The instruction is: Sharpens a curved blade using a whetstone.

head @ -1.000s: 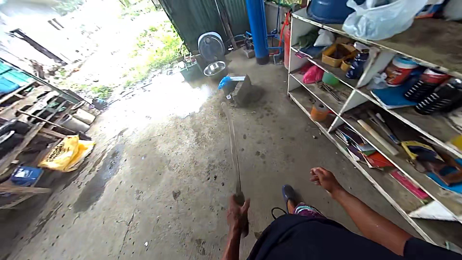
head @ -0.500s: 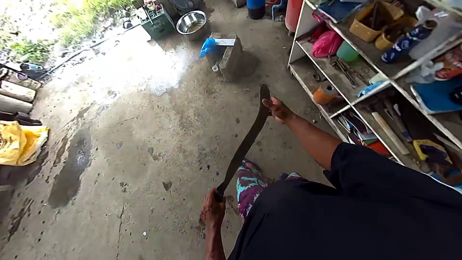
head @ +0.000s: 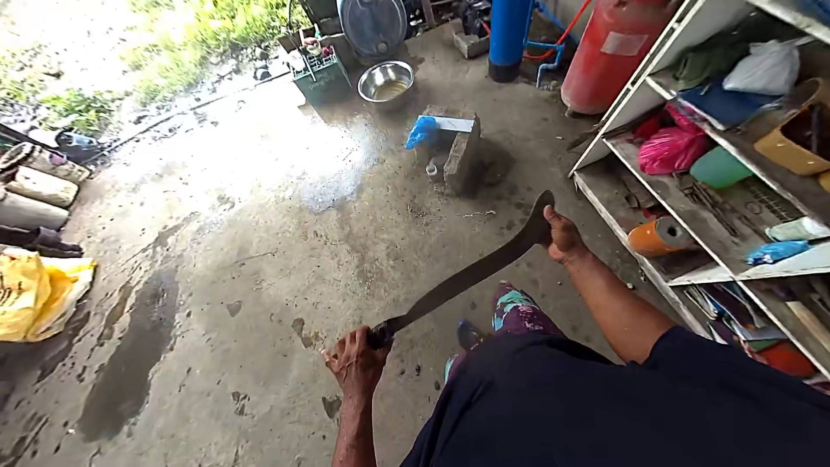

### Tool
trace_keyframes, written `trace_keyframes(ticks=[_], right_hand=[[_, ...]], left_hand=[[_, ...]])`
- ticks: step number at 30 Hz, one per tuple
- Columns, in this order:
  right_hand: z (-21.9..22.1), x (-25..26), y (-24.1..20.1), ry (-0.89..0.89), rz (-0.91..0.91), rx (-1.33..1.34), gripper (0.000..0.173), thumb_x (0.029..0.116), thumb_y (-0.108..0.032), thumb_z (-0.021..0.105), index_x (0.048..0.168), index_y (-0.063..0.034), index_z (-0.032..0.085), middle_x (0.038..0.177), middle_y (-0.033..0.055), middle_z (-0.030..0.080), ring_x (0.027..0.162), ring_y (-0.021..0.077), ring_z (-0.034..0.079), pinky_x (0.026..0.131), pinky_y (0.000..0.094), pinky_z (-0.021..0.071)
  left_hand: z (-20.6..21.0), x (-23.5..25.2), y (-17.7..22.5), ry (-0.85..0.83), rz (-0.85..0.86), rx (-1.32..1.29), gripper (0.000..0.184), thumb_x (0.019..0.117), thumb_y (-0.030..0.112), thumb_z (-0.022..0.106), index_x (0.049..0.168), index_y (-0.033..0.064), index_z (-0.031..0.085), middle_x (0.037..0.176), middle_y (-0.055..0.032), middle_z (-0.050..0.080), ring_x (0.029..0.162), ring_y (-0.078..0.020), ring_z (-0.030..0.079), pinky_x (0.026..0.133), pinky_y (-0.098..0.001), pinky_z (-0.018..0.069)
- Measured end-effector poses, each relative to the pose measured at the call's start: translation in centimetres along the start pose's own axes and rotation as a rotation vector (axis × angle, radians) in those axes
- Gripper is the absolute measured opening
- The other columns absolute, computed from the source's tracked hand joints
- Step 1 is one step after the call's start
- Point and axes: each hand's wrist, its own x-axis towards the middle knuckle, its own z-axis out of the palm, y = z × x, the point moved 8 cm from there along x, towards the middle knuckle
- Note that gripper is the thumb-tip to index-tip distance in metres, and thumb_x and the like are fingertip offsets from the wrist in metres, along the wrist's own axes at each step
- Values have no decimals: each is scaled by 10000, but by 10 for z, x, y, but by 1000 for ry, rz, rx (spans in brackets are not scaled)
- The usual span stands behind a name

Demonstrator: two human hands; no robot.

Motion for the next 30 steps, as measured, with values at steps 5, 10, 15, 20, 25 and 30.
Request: trace_keyframes(ticks=[5, 10, 15, 20, 25, 30], right_hand=[[78, 74, -22, 21, -50, 138, 365, 1120, -399, 381, 1207, -97, 567, 952, 65, 689, 835, 176, 706, 770, 376, 619], [181, 183, -40, -115, -102, 233, 396, 1116, -423, 373, 1320, -127, 539, 1145, 57, 689, 1028, 183, 696, 896, 402, 602], [317, 307, -71, -236, -51, 234, 387, 1098, -445, 419, 1319, -148, 533, 1153, 41, 679, 1047, 170, 679, 902, 398, 592], [475, 397, -82, -513, 36, 84, 378, 1098, -453, 405, 1302, -171, 552, 1111, 32, 707, 979, 170, 706, 843, 401, 616], [603, 469, -42, -617, 143, -116, 335, 1099, -421, 408, 1260, -170, 561, 1069, 37, 705, 893, 177, 701, 747, 380, 615], [680, 549, 13, -508, 255, -246, 214, 1116, -248, 403, 1181, -83, 522, 935, 60, 686, 751, 165, 691, 672, 351, 620]], left_hand=[[-37, 139, -37, 264, 17, -92, 784, 685, 556, 877, 1222, 13, 699, 1413, -355, 535, 1362, -596, 432, 1105, -755, 313], [-68, 280, -84, 341, -95, -458, 959, 588, 306, 974, 1371, -65, 563, 1580, -433, 225, 1469, -600, 248, 1175, -661, 306], [-126, 377, -130, 515, -278, -1293, 1021, 773, 105, 808, 1571, -18, 183, 1450, -165, 496, 1231, -167, 598, 979, -356, 564], [-159, 476, -138, 695, -173, -1865, 404, 1007, 554, 535, 1213, 211, 599, 1127, 1, 716, 1095, -200, 680, 977, -485, 560], [-140, 565, -175, 819, -207, -1993, 440, 1061, 543, 392, 1131, 205, 665, 1198, -5, 707, 1182, -187, 644, 1049, -450, 515], [-113, 668, -248, 1082, -395, -2094, 242, 1101, 235, 392, 1154, 129, 603, 1182, -73, 704, 1150, -249, 670, 1029, -476, 535]])
